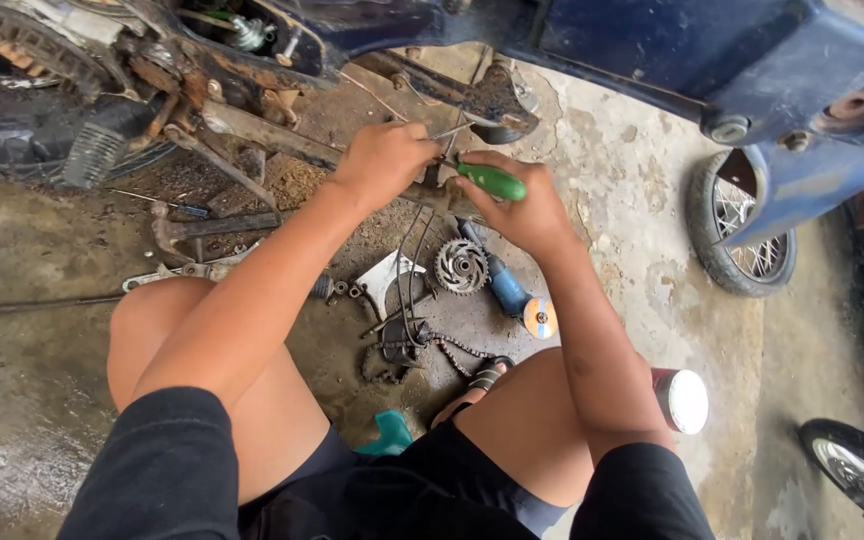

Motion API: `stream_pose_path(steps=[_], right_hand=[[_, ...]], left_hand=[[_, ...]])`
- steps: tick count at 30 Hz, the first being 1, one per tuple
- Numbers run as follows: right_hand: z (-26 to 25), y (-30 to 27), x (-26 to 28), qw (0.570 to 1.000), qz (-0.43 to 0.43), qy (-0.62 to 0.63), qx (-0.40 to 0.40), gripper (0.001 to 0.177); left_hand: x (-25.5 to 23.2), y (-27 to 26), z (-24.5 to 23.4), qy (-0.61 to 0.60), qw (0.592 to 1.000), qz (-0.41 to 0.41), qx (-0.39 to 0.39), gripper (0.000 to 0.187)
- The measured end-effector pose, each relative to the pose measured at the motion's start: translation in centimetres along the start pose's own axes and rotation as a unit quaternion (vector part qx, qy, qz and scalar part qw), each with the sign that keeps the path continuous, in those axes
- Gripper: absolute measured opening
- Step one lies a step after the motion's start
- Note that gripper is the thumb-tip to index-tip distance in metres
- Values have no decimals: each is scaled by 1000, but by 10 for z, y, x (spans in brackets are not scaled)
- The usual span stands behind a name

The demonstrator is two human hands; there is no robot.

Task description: The person sits on the floor and uses a green-handled scraper to clean a metal part of a motorcycle. They repeatedly scrape the surface, remove debris, and inspect the part while surrounded by tools and motorcycle components.

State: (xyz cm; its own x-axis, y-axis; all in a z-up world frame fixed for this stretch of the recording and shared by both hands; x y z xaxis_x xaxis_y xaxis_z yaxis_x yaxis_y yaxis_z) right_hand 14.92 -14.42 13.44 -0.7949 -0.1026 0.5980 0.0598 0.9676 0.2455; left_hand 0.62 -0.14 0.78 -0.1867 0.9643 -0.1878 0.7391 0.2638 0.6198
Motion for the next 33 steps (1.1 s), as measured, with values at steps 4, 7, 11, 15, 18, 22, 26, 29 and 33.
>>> stream_pose_path(steps=[4, 7, 11, 15, 18, 22, 26, 29, 33], right_hand=[[2, 1, 0, 1000, -10, 10, 8, 20], [-2, -1, 8, 1000, -20, 4, 9, 21], [0, 8, -6, 997, -9, -54, 56, 30], [-7, 7, 4, 995, -52, -64, 62, 30], [-10, -1, 5, 997, -35, -23, 62, 27], [-5, 9, 3, 996, -56, -49, 45, 26], [-4, 12, 2, 995, -83, -34, 53, 24], [-5, 16, -14, 997, -57, -23, 53, 25], [4, 30, -18, 997, 18, 62, 52, 18]], left_hand=[[-4, -3, -6, 29, 999, 17, -9, 16], [-6, -3, -4, 34, 999, 16, -27, 16], [-10, 7, -25, -13, 998, -18, 63, 5], [-20, 9, -33, -28, 995, -39, 87, 7], [-22, 9, -19, -20, 998, -32, 50, 13], [-16, 9, -33, -31, 996, -56, 66, 13], [-24, 11, -44, -40, 990, -84, 106, 32], [-17, 11, -36, -34, 994, -71, 74, 26], [-11, 10, -28, -46, 995, -84, 42, 14]])
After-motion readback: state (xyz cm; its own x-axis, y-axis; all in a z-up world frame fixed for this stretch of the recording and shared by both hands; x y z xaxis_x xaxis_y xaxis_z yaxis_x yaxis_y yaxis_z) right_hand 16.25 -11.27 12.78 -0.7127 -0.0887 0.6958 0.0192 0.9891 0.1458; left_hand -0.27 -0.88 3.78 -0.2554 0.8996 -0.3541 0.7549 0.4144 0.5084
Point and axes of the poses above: each hand's wrist, its own y-axis towards the middle knuckle, its own z-axis out of the palm, x = y × z, the point moved 1 cm from there along y, towards the middle knuckle, and after that the axes turned 11 degrees about z, right-handed, at the moved point
